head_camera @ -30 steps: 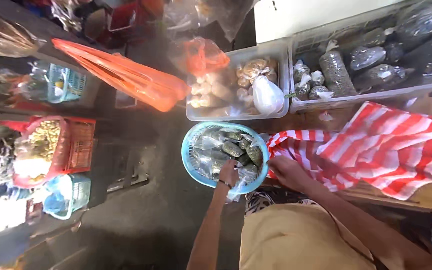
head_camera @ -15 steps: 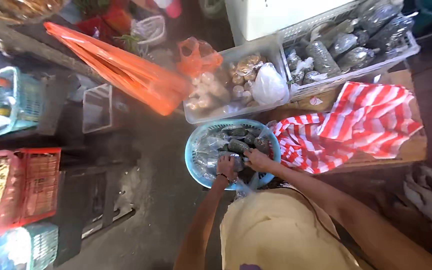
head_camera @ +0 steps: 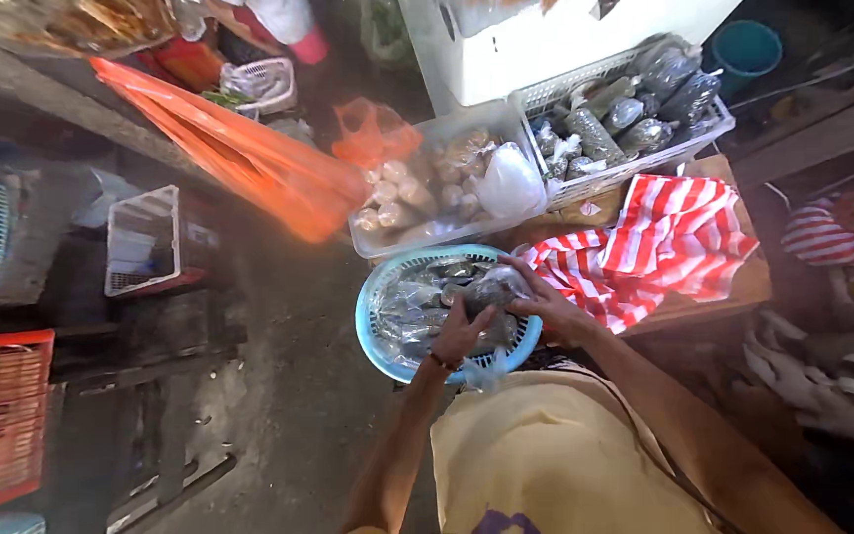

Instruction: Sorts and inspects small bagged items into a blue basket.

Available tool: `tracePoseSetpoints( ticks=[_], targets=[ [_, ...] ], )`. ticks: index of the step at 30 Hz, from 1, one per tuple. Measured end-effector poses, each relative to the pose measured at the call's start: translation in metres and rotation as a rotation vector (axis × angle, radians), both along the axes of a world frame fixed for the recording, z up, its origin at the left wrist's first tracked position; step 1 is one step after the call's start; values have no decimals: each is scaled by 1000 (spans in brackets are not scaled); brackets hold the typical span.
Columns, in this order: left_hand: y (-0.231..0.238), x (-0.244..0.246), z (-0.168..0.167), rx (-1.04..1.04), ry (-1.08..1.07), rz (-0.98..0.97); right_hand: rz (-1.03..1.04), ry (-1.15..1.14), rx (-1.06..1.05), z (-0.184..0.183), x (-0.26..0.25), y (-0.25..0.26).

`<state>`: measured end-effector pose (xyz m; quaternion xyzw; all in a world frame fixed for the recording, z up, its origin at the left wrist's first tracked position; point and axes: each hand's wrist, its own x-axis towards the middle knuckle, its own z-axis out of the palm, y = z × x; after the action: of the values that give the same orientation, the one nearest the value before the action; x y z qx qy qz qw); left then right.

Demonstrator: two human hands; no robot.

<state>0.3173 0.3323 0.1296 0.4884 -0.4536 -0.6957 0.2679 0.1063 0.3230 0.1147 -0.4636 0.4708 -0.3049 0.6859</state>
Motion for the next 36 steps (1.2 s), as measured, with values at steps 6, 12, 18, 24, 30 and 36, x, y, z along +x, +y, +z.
tracePoseSetpoints(
  ticks=[6, 12, 18, 24, 30, 36],
  targets=[
    [-27, -23, -19, 30, 108, -44, -403, -281, 371, 6, -29, 5],
    [26, -53, -163, -432, -765, -1024, -904, -433, 538, -15, -83, 59],
    [43, -43, -225, -567, -452, -760, -994, -390, 548, -24, -103, 131],
    [25, -68, -174, -681, -516, -148, -1236, -580, 608, -35, -92, 154],
    [-28, -96, -166, -167, -442, -74, -1066, -442, 296, -28, -95, 162],
    [-14, -89, -129, 41, -316, 79, -1007, -274, 326, -14, -103, 118]
  ],
)
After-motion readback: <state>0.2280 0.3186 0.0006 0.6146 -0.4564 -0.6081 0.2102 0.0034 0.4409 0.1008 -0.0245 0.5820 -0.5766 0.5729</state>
